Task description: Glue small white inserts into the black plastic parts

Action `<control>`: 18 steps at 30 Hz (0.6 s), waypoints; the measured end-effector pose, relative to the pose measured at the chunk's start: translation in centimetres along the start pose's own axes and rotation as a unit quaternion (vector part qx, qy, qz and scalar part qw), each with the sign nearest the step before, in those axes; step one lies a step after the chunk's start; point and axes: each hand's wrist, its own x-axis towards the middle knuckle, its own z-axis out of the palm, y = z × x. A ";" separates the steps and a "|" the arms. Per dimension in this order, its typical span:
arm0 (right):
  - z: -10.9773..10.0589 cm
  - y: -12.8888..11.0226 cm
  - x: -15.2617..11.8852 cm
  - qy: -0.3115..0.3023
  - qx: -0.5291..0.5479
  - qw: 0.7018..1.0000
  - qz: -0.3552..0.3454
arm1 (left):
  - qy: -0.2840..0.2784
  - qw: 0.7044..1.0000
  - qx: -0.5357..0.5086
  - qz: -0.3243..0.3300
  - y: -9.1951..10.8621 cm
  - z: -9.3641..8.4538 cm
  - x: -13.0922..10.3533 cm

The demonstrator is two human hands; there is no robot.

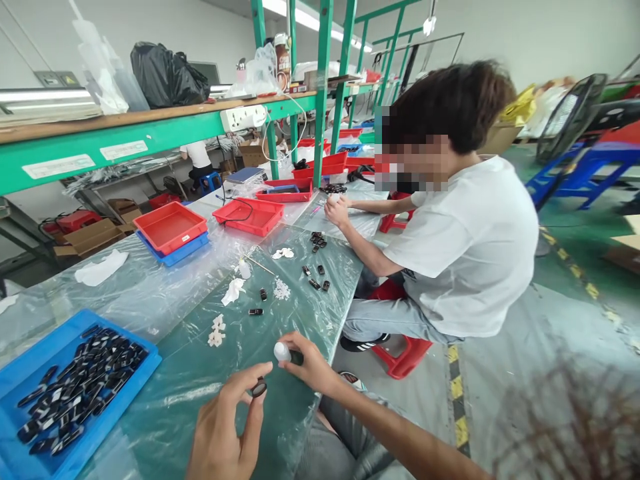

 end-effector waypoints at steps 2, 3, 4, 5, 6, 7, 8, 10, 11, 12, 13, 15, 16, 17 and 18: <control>-1.2 0.5 0.2 -0.016 -0.004 1.000 -0.002 | -0.001 1.000 -0.013 -0.018 0.1 -0.1 0.1; -2.1 0.7 0.7 -0.022 -0.007 1.000 -0.003 | 0.002 0.999 -0.018 -0.029 0.1 -0.1 0.1; -3.0 0.9 1.3 -0.022 -0.010 1.000 -0.002 | 0.009 0.999 -0.020 -0.038 0.2 -0.2 0.2; -3.9 1.2 2.3 -0.014 -0.016 1.000 0.000 | 0.019 0.999 -0.020 -0.046 0.2 -0.3 0.2; -4.8 1.5 3.4 0.000 -0.026 1.000 0.004 | 0.030 0.998 -0.020 -0.050 0.2 -0.4 0.3; -5.5 1.9 4.8 0.017 -0.039 0.999 0.008 | 0.040 0.998 -0.020 -0.051 0.2 -0.5 0.4; -6.0 2.4 6.3 0.033 -0.054 0.998 0.012 | 0.046 0.997 -0.019 -0.052 0.1 -0.5 0.4; -6.6 3.3 9.3 0.053 -0.080 0.995 0.018 | 0.033 0.998 -0.021 -0.046 -0.2 -0.5 0.6; -6.7 3.6 10.6 0.057 -0.090 0.994 0.019 | 0.022 0.999 -0.026 -0.040 -0.4 -0.5 0.7; -6.7 3.9 11.7 0.058 -0.097 0.993 0.020 | 0.014 0.999 -0.032 -0.036 -0.6 -0.4 0.8; -6.6 4.0 12.5 0.058 -0.102 0.993 0.019 | 0.007 0.999 -0.034 -0.030 -0.7 -0.4 0.9; -6.3 4.0 13.3 0.056 -0.107 0.993 0.016 | -0.005 1.000 -0.025 -0.018 -1.1 -0.5 1.0; -6.2 3.8 13.3 0.054 -0.106 0.993 0.013 | -0.006 1.000 -0.014 -0.017 -1.2 -0.7 1.0; -6.0 3.4 13.1 0.054 -0.102 0.993 0.009 | -0.003 1.000 -0.004 -0.015 -1.4 -1.0 1.1; -5.7 3.1 12.9 0.054 -0.095 0.994 0.005 | 0.005 1.000 0.006 -0.015 -1.5 -1.4 1.2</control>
